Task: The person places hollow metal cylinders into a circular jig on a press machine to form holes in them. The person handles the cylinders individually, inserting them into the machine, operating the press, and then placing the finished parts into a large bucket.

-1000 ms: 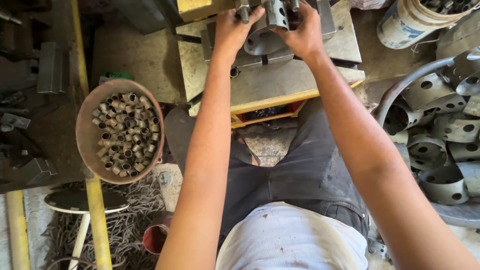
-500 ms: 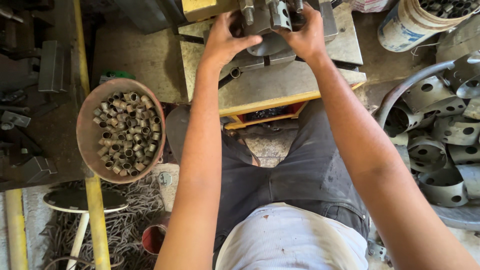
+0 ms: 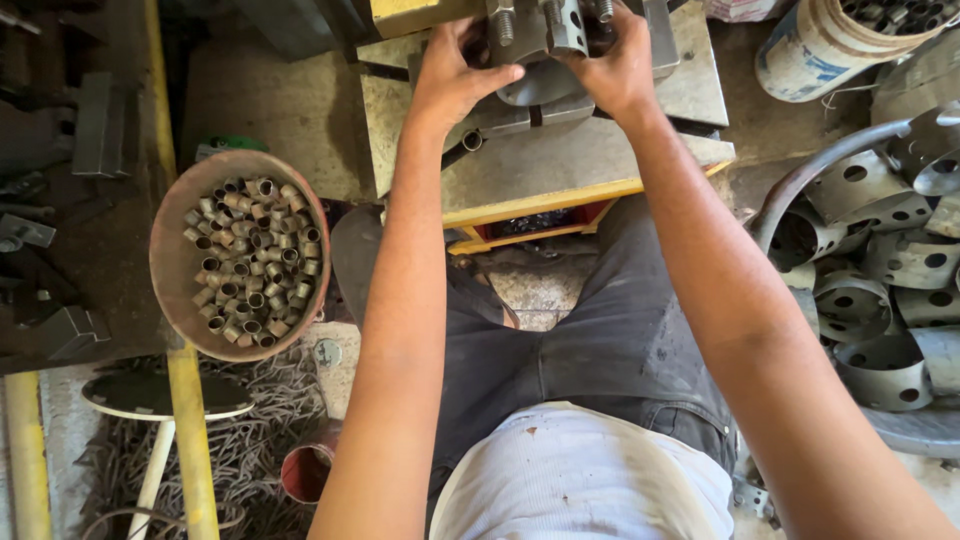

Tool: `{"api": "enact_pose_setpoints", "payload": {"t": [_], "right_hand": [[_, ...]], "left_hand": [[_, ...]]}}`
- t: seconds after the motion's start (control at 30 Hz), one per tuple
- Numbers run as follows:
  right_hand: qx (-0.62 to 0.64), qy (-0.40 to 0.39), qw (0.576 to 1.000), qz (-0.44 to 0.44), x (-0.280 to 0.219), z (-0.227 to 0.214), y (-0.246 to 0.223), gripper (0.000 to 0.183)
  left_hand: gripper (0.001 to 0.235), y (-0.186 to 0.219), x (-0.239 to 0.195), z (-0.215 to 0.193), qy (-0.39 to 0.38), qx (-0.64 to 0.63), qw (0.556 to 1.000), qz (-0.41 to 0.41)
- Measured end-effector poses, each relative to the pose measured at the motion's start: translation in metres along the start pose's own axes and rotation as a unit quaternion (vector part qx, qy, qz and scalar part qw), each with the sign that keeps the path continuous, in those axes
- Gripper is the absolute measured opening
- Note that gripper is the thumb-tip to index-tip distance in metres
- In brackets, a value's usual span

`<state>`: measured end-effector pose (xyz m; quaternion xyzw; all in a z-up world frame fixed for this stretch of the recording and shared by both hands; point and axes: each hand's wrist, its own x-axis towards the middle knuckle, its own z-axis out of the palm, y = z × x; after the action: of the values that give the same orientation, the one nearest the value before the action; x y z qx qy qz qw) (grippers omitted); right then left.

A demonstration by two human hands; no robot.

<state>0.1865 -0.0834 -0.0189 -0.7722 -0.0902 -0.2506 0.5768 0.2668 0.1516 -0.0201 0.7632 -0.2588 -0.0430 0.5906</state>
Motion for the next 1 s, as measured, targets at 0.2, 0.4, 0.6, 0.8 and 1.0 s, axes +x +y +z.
{"api": "enact_pose_setpoints", "payload": {"t": [0.2, 0.4, 0.6, 0.8, 1.0], "right_hand": [[-0.037, 0.007, 0.999, 0.012, 0.001, -0.001, 0.006, 0.025], [0.004, 0.012, 0.999, 0.045, -0.001, 0.002, 0.02, 0.027], [0.061, -0.016, 0.995, 0.077, -0.001, -0.001, 0.022, 0.037], [0.136, -0.041, 0.976, 0.167, -0.027, -0.001, -0.003, 0.096], [0.233, -0.007, 0.936, 0.265, -0.066, 0.015, -0.015, 0.087]], "left_hand": [[0.07, 0.026, -0.004, -0.004, -0.024, -0.037, 0.999, 0.015], [0.07, 0.035, -0.006, -0.003, -0.016, 0.029, 0.998, -0.045], [0.082, 0.025, -0.002, -0.002, 0.013, 0.051, 0.999, -0.007], [0.117, 0.046, -0.033, 0.004, 0.034, -0.065, 0.993, -0.098], [0.123, 0.039, -0.098, 0.02, 0.029, -0.449, 0.893, -0.023]]}}
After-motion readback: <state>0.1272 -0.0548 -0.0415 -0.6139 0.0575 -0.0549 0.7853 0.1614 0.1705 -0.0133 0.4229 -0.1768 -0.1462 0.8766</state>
